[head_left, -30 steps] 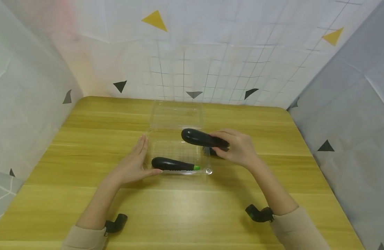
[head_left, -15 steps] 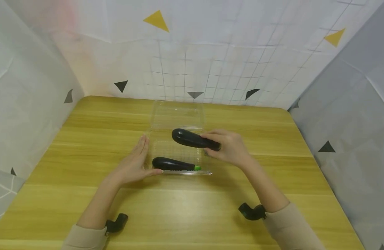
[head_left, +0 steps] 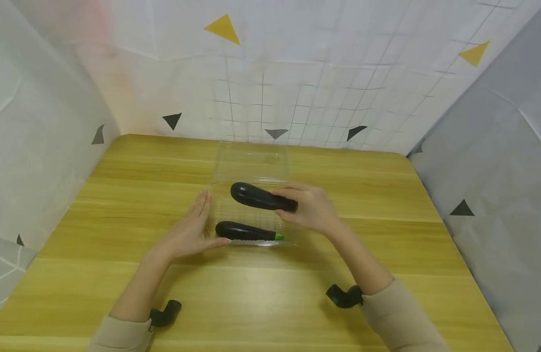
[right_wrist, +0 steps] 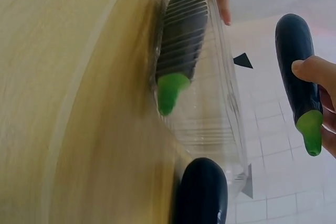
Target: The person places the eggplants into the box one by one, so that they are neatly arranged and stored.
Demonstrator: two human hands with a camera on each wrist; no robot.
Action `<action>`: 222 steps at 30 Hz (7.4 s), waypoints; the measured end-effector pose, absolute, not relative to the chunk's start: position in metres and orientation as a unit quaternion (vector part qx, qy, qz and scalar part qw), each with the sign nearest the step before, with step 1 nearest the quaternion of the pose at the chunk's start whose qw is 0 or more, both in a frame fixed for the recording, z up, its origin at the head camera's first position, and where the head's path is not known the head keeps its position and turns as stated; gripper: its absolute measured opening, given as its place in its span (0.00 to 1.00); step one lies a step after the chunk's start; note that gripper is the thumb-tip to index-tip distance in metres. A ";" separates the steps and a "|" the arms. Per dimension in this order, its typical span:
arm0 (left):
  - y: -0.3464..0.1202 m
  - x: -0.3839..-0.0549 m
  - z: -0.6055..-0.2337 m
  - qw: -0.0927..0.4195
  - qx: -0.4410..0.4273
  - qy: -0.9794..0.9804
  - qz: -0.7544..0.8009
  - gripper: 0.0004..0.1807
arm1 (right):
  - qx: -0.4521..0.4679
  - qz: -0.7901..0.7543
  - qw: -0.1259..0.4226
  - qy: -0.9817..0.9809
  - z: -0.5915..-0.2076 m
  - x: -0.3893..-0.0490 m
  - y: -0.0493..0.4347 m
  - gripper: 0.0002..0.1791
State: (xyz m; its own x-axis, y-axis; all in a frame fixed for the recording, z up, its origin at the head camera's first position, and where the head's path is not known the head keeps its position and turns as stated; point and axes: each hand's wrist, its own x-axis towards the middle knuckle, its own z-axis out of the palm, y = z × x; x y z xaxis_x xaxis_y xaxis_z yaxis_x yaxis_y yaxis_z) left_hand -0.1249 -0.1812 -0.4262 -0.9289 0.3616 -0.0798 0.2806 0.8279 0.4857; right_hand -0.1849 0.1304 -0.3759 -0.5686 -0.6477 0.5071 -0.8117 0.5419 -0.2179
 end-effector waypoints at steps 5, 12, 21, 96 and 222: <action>-0.182 -0.125 -0.427 0.082 0.168 0.952 0.240 0.69 | 0.422 0.220 0.177 -0.862 -0.381 -0.186 0.122 0.23; -0.182 -0.126 -0.429 0.080 0.170 0.952 0.240 0.69 | 0.424 0.235 0.167 -0.859 -0.393 -0.189 0.111 0.23; -0.181 -0.128 -0.430 0.073 0.171 0.951 0.247 0.70 | 0.430 0.226 0.100 -0.869 -0.410 -0.189 0.098 0.24; -0.181 -0.125 -0.426 0.082 0.169 0.951 0.247 0.69 | 0.386 0.451 0.057 -0.803 -0.362 -0.164 0.158 0.26; -0.180 -0.125 -0.425 0.093 0.168 0.953 0.236 0.69 | 0.292 0.401 0.045 -0.867 -0.394 -0.175 0.220 0.27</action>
State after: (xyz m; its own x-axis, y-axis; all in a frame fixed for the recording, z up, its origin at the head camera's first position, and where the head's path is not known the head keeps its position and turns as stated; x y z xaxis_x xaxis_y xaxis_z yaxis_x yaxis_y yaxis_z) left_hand -0.1250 -0.1795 -0.4250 -0.9260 0.3647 -0.0979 0.2770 0.8323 0.4801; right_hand -0.1750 0.2198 -0.3938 -0.8257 -0.4701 0.3118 -0.5419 0.5078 -0.6697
